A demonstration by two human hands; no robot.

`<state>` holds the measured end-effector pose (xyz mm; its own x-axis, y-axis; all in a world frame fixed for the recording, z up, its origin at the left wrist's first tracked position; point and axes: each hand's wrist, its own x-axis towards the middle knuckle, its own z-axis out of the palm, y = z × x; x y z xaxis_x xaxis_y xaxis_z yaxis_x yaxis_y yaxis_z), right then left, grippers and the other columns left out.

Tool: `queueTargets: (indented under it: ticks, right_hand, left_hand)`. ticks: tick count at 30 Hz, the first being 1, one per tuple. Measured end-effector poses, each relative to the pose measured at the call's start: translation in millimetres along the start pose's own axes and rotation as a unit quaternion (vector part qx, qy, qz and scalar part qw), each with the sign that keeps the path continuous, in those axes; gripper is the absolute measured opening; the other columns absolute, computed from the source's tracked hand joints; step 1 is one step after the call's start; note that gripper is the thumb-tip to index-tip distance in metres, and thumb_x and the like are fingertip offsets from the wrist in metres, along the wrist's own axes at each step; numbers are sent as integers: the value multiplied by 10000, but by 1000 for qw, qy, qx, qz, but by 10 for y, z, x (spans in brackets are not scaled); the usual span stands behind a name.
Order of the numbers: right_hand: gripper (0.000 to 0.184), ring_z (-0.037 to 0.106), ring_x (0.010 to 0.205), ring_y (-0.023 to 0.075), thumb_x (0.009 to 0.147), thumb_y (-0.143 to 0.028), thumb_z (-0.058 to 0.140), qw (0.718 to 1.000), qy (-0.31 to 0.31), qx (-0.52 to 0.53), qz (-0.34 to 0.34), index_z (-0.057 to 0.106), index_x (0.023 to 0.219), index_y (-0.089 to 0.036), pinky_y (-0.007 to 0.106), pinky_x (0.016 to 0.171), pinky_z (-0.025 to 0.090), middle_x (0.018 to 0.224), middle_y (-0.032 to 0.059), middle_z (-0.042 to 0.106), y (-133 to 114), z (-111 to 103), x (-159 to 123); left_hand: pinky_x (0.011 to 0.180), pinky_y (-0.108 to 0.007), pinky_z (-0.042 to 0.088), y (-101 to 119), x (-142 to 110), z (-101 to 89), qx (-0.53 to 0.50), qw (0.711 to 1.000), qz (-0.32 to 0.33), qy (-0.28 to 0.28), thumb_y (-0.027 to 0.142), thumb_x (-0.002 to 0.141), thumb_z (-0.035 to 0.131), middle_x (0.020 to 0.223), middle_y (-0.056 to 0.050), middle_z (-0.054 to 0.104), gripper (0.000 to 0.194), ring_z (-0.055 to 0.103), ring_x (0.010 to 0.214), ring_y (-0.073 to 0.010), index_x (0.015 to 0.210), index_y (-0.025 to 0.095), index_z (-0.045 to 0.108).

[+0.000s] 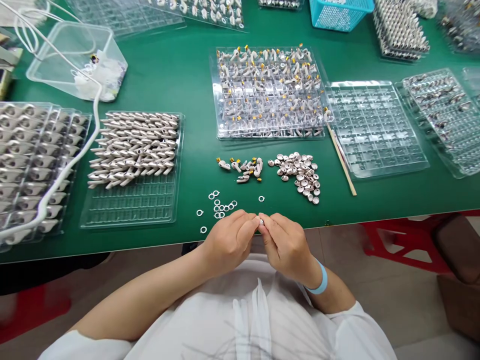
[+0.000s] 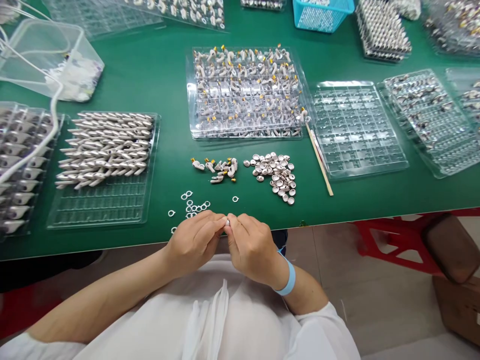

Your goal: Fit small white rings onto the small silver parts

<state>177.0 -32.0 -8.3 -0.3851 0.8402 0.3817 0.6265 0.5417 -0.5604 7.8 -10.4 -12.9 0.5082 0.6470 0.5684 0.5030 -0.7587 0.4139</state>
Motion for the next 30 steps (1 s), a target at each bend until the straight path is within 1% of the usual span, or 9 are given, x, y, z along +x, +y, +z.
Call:
queueTargets:
  ticks: [4,9,14,18,22,25,30]
  right_hand:
    - [228,551,646,177,943,-101,465,1000,5,-23,-6,599,1115,-36,299,540,451,763,102,629,-17,5,10]
    - [210,533,639,174,946,-95,453,1000,-4,-22,5,595,1096,-56,297,546,439,744,86,611,-31,34,-10]
    - [212,519,636,173,956,-100,430,1000,-1,-15,23,568,1112,-61,299,551,432,756,87,603,-44,57,-12]
    - [190,520,653,175,954,-95,430,999,-7,-6,34,565,1086,-75,303,572,437,777,91,608,-60,52,10]
    - [178,507,642,169,953,-94,421,999,-2,-2,51,570,1049,-95,299,569,430,763,76,593,-68,57,25]
    - [176,504,634,171,949,-95,420,998,7,-3,56,575,1032,-94,300,561,427,746,73,587,-75,74,27]
    - [201,525,640,180,943,-91,411,998,20,-18,57,571,1064,-91,306,560,439,766,89,608,-77,119,17]
  left_hand:
    - [546,-296,523,3,17,-4,9,1000,12,-1,5,875,445,711,-84,668,152,611,653,-181,926,141,491]
    - [533,-283,507,1,7,3,13,1000,16,-1,1,864,431,672,-65,643,161,607,638,-178,909,148,480]
    - [493,-267,452,9,3,24,35,999,-2,2,14,862,416,626,-23,597,166,479,524,-146,927,154,478]
    - [476,-257,416,23,32,30,43,999,-6,20,21,865,399,601,-1,563,180,436,496,-141,949,157,483]
    - [482,-257,421,28,41,47,42,999,-9,28,17,852,412,613,-9,578,187,445,498,-142,967,144,488]
    - [489,-255,431,19,37,55,44,999,-15,25,17,842,422,613,-11,587,180,454,501,-141,942,152,486]
    - [493,-259,438,-12,45,42,59,998,-18,15,18,827,420,602,-11,597,183,489,509,-150,896,176,483]
